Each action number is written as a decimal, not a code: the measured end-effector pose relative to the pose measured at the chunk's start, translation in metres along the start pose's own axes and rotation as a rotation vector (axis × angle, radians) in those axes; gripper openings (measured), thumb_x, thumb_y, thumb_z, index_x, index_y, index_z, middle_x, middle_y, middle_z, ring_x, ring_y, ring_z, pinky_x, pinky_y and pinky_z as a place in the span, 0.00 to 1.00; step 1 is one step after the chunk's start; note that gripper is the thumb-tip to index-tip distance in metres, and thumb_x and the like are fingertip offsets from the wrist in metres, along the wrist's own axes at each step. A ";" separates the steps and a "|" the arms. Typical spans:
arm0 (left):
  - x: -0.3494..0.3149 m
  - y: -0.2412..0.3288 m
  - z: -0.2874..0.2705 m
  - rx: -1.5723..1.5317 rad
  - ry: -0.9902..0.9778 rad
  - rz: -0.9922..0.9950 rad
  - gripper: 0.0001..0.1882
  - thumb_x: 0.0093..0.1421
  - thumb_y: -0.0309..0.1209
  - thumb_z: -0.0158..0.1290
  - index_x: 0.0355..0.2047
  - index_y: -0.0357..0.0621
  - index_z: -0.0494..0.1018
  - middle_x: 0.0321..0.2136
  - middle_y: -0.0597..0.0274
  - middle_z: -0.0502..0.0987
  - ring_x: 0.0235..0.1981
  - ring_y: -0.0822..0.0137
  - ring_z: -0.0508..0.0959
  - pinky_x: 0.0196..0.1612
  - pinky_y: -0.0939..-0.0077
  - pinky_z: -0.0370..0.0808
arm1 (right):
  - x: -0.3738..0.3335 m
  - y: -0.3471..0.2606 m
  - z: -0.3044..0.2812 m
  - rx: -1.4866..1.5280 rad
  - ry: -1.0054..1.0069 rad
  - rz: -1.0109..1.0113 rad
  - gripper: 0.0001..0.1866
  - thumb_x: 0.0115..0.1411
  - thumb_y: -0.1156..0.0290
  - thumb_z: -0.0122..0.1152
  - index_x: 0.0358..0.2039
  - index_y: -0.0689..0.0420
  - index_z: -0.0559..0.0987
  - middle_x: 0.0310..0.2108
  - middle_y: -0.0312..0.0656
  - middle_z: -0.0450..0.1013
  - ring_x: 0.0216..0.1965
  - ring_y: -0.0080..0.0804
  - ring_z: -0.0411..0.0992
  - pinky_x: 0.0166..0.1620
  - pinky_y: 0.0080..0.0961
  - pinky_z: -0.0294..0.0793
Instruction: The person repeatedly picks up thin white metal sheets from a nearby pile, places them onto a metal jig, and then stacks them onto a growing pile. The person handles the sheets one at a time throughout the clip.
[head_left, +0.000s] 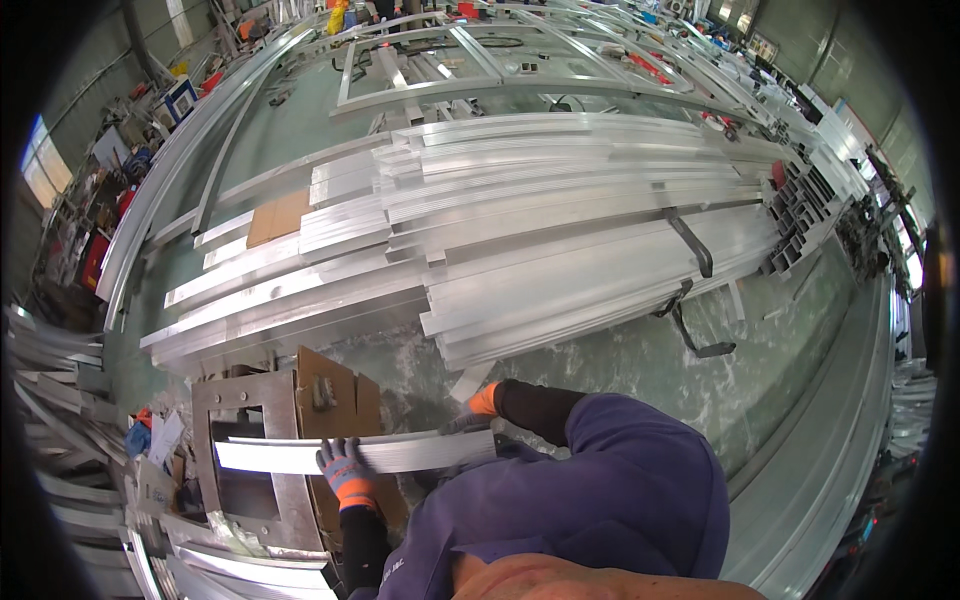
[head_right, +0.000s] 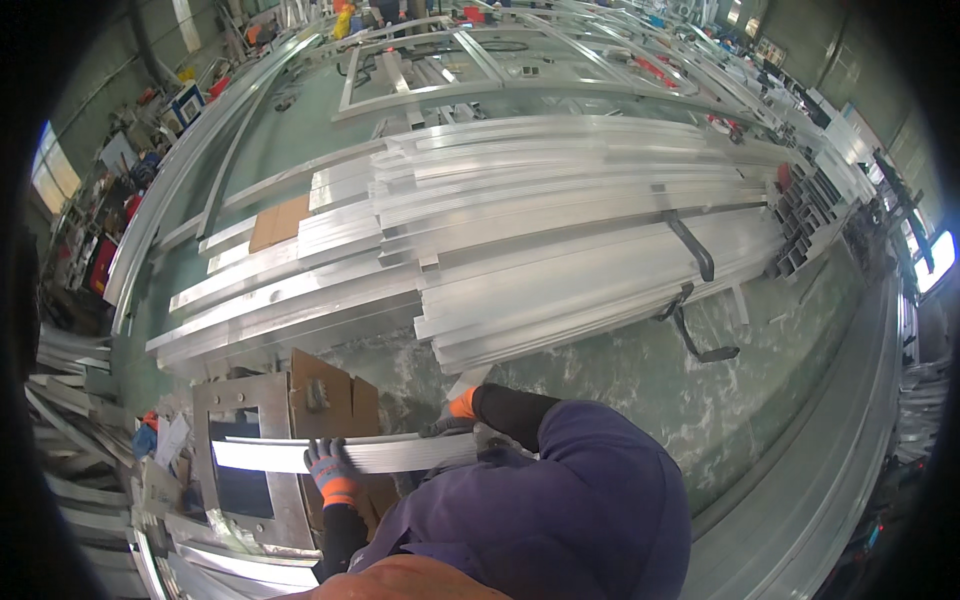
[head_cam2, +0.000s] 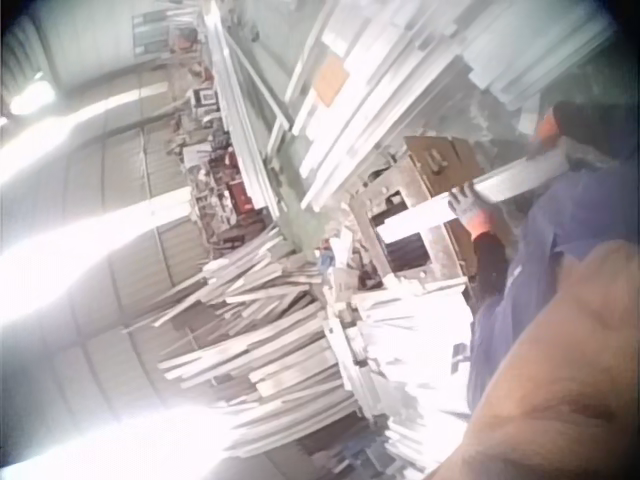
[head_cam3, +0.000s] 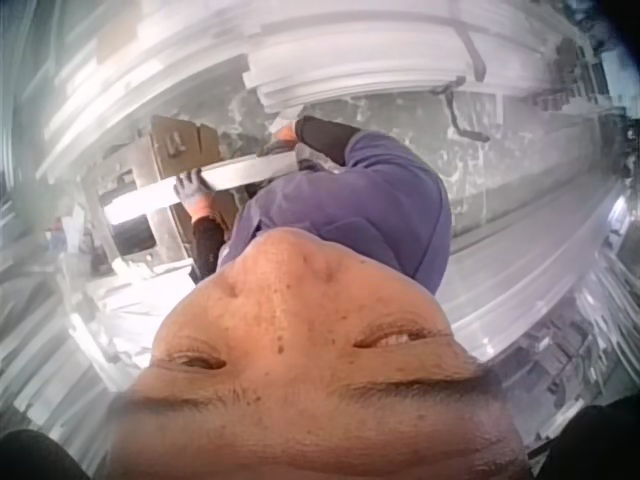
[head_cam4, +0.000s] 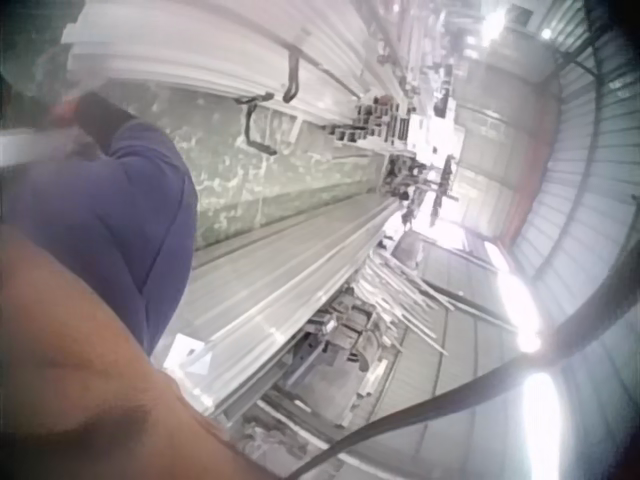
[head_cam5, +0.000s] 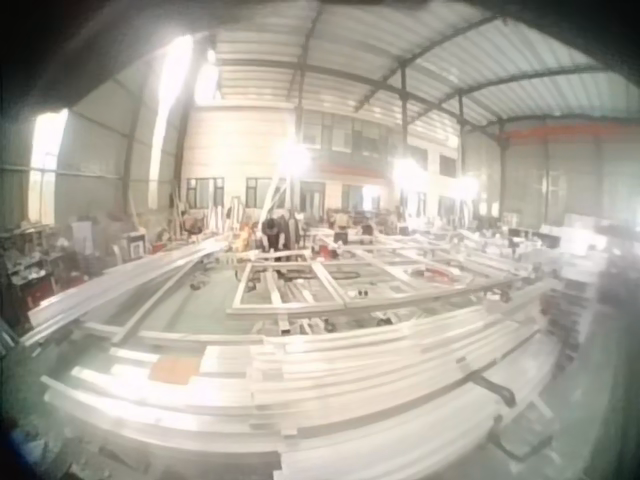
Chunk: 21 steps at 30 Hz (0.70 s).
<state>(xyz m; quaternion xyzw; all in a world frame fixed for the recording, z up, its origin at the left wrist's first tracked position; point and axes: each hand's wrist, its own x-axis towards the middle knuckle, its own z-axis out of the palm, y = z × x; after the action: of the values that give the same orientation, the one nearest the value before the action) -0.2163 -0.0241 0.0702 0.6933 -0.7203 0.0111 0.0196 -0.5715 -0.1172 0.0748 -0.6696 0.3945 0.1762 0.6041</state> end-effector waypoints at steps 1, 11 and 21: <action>-0.001 0.010 -0.039 -0.058 0.088 -0.014 0.23 0.52 0.34 0.56 0.51 0.51 0.75 0.54 0.50 0.74 0.65 0.41 0.62 0.68 0.42 0.52 | -0.007 -0.013 -0.004 0.028 -0.029 0.001 0.50 0.53 0.22 0.52 0.50 0.62 0.81 0.49 0.48 0.77 0.50 0.41 0.72 0.53 0.38 0.69; -0.008 -0.156 -0.010 0.071 -0.004 -0.376 0.51 0.52 0.45 0.62 0.73 0.59 0.47 0.71 0.53 0.52 0.66 0.48 0.61 0.67 0.47 0.58 | 0.132 -0.162 0.006 -0.687 -0.009 -0.308 0.42 0.49 0.33 0.67 0.42 0.65 0.82 0.40 0.52 0.80 0.42 0.48 0.77 0.49 0.42 0.73; 0.000 -0.351 -0.003 0.245 0.005 -0.112 0.38 0.56 0.34 0.55 0.68 0.57 0.59 0.60 0.43 0.68 0.58 0.44 0.71 0.55 0.53 0.73 | 0.232 -0.295 0.099 -0.908 0.595 -0.153 0.38 0.51 0.61 0.63 0.61 0.66 0.66 0.53 0.55 0.69 0.52 0.53 0.70 0.54 0.51 0.70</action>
<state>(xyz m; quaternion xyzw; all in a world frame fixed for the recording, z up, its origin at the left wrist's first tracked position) 0.1345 -0.0371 0.0691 0.7297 -0.6735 0.0998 -0.0629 -0.1839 -0.1085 0.0866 -0.9107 0.3828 0.0875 0.1280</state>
